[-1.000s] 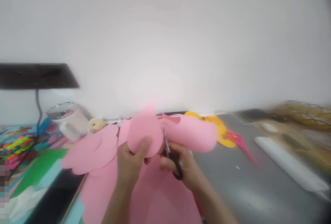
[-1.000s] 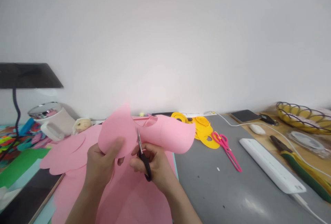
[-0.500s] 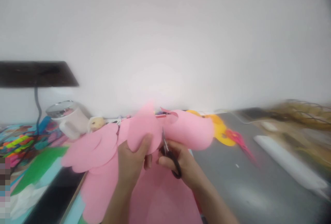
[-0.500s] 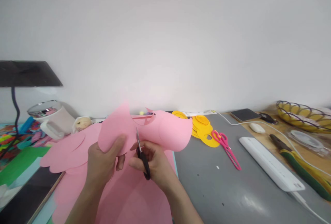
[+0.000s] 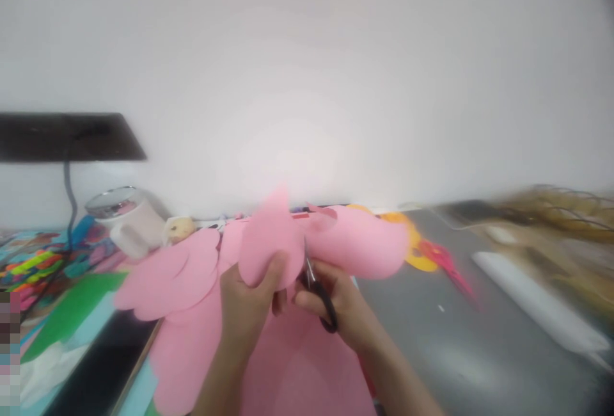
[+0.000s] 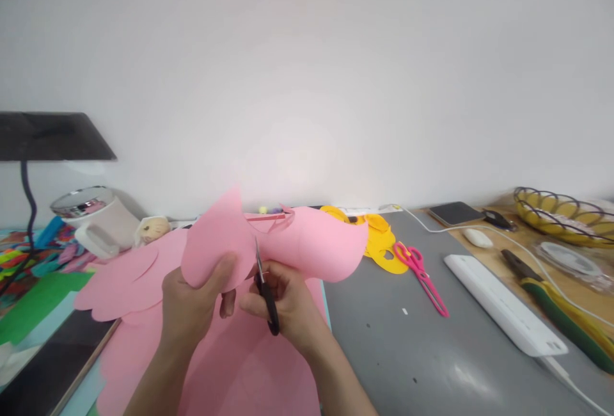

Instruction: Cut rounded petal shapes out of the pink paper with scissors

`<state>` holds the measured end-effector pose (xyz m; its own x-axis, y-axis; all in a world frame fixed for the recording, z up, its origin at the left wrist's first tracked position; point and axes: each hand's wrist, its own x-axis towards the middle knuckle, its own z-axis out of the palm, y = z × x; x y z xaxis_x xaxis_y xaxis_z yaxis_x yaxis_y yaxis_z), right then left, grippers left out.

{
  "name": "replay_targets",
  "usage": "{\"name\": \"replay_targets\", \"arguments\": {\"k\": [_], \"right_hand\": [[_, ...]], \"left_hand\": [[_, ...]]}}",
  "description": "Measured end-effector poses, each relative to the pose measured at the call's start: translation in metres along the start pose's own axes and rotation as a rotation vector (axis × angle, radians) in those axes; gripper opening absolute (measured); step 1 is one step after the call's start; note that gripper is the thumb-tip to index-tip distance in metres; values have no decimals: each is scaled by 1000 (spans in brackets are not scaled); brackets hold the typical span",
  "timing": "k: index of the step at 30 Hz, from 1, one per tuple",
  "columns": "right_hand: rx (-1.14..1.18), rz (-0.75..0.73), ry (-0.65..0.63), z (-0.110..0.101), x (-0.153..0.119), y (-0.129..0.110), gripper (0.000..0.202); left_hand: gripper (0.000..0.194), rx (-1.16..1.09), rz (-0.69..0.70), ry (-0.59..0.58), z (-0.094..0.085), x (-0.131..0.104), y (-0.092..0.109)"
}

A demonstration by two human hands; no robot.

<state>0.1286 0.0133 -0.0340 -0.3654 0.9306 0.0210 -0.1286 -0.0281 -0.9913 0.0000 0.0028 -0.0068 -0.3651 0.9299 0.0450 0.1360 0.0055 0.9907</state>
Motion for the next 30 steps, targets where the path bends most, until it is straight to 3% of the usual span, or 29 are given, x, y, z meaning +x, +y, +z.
{"name": "replay_targets", "arguments": {"k": [30], "right_hand": [[-34, -39, 11, 0, 1, -1, 34]], "left_hand": [[51, -4, 7, -15, -1, -1, 0]]}}
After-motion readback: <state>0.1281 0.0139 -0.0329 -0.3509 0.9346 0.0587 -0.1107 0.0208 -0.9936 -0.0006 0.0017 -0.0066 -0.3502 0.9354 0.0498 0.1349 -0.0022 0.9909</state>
